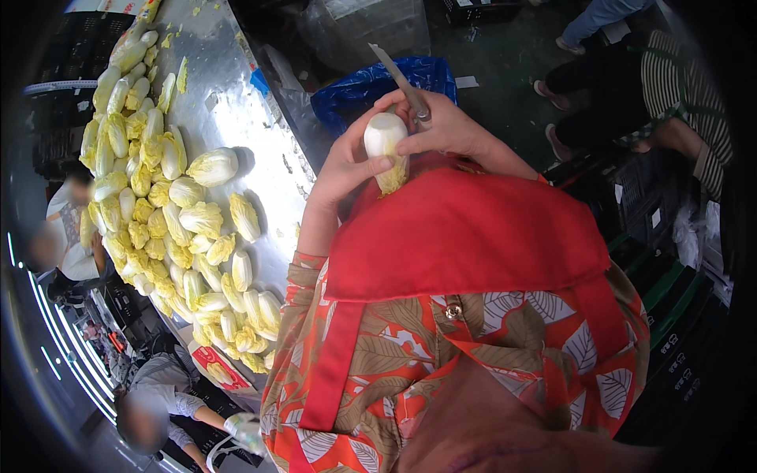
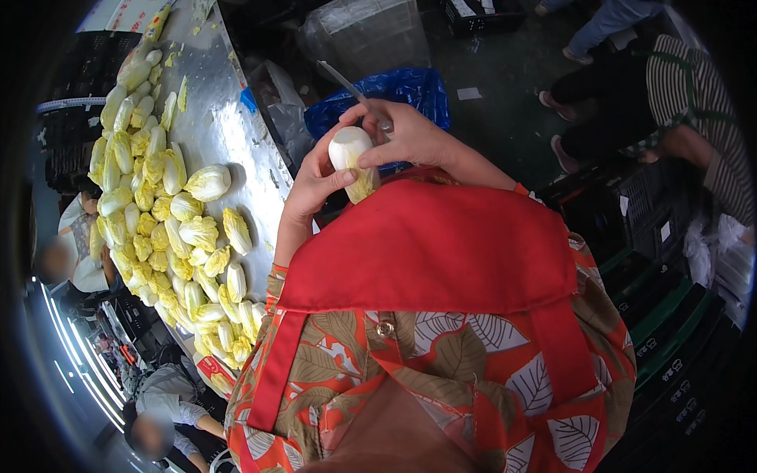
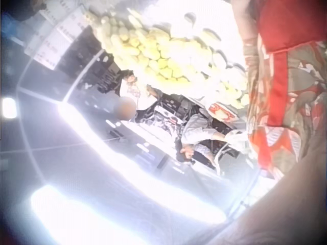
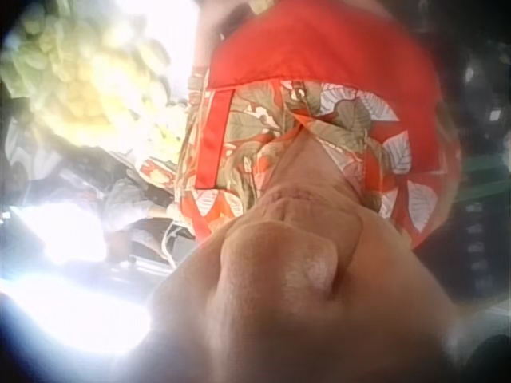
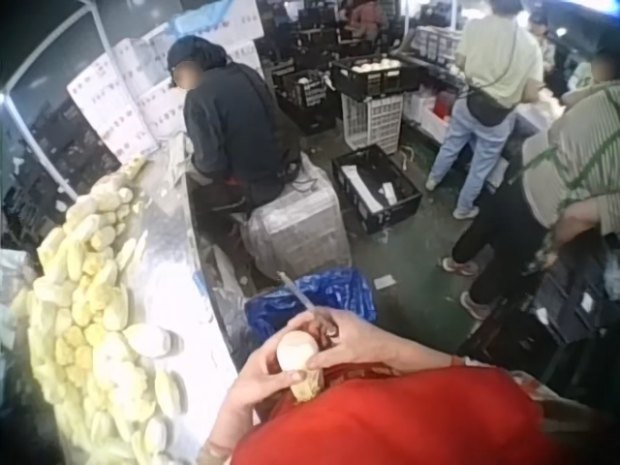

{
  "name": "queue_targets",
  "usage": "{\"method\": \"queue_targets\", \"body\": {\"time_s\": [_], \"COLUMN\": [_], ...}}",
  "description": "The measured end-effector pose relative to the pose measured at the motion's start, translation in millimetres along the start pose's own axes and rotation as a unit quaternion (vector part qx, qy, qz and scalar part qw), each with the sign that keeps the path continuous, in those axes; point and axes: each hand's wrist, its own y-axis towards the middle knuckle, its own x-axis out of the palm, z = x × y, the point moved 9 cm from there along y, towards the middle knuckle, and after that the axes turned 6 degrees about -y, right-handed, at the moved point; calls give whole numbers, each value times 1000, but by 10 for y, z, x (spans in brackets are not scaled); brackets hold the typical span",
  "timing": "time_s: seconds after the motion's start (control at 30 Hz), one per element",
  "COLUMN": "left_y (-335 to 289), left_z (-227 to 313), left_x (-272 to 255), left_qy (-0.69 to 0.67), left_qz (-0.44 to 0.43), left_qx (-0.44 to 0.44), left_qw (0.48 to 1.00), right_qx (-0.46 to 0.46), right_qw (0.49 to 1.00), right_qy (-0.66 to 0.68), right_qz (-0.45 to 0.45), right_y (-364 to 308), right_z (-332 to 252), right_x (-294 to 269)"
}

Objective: The person repeatedly picks up napa cabbage from a metal table, uses a knife to trim the base, and places the trimmed pieces into a blue bag. The process is continuous and repetitive throughout the clip.

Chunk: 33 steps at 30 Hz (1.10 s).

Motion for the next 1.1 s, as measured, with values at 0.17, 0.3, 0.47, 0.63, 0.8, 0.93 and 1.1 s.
{"method": "queue_targets", "body": {"time_s": [0.17,0.3,0.47,0.63,0.8,0.93,1.1], "left_y": [-27,-32,-54,-146,-102,-147,-251], "left_z": [-93,-126,-162,-299,-333,-451,-307], "left_x": [-26,-29,-51,-357,-333,-789,-1295], "left_qy": [-42,-49,-68,-116,-107,-32,-323], "left_qz": [31,43,80,145,175,338,291], "left_qx": [3,1,-5,0,46,19,107], "left_qw": [999,998,994,983,978,940,894], "right_qx": [-5,-2,12,59,64,13,42], "right_qw": [1000,999,999,998,997,994,962], "right_qy": [14,33,37,26,30,45,184], "right_qz": [-14,-11,3,-8,-4,98,197], "right_y": [25,18,-33,-188,-206,-257,-408], "right_z": [58,123,124,-14,42,10,367], "right_x": [11,8,10,27,13,-217,-789]}}
